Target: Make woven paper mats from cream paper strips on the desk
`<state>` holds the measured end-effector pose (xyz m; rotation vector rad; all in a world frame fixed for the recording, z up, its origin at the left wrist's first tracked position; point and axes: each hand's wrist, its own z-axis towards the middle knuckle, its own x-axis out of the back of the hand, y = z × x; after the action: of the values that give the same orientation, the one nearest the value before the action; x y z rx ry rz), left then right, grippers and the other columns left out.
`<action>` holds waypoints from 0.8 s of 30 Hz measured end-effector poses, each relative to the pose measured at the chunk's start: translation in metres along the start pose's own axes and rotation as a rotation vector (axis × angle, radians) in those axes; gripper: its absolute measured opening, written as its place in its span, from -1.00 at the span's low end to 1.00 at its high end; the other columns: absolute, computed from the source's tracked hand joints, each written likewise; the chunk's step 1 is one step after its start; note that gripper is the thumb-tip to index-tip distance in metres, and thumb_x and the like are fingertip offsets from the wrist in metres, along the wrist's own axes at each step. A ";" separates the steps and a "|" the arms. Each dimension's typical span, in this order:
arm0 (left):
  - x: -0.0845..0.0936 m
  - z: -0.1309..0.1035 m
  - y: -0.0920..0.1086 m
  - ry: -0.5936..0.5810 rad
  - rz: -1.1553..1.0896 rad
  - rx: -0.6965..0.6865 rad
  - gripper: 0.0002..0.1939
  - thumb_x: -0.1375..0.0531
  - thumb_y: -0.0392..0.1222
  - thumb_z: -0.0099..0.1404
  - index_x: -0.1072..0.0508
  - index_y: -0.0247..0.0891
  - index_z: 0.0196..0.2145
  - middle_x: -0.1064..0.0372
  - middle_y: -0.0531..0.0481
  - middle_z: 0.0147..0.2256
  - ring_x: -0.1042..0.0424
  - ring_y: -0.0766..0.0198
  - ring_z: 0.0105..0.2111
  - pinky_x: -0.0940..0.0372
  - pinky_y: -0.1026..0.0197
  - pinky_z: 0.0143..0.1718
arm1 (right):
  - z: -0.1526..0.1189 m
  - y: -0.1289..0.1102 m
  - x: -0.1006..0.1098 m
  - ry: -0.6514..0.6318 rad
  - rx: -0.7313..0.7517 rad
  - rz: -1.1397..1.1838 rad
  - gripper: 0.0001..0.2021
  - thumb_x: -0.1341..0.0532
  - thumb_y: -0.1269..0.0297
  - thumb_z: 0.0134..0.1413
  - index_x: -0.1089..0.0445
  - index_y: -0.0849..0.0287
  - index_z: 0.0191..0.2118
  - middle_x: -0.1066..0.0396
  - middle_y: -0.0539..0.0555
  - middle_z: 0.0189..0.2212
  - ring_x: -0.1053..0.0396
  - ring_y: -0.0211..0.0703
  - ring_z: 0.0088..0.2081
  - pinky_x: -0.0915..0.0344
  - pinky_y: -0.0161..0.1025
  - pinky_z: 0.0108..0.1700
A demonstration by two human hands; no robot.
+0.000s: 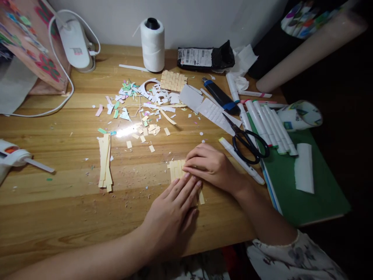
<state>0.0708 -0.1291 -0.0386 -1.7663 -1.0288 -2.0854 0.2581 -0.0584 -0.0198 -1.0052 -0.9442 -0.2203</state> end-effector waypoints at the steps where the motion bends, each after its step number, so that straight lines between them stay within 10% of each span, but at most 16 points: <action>1: 0.000 0.000 0.000 -0.004 -0.001 0.000 -0.47 0.10 -0.08 0.41 -0.01 -0.32 0.26 0.09 0.00 0.28 0.12 0.18 0.28 0.02 0.12 0.25 | 0.001 -0.001 -0.001 0.001 0.001 -0.015 -0.86 -0.17 0.37 0.16 -0.46 0.24 -0.36 -0.42 0.10 -0.36 -0.29 -0.14 -0.24 -0.26 -0.21 -0.19; 24: -0.002 0.001 0.001 0.045 -0.026 -0.013 -0.50 0.10 -0.12 0.40 -0.10 -0.39 0.22 -0.08 -0.11 0.22 -0.06 0.12 0.22 -0.05 0.09 0.21 | 0.008 -0.013 -0.017 0.048 0.001 -0.089 -0.81 -0.11 0.41 0.19 -0.43 0.25 -0.38 -0.43 0.13 -0.38 -0.30 -0.14 -0.30 -0.31 -0.19 -0.21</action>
<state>0.0726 -0.1300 -0.0395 -1.7133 -1.0339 -2.1419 0.2358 -0.0639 -0.0231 -0.9541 -0.9460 -0.3166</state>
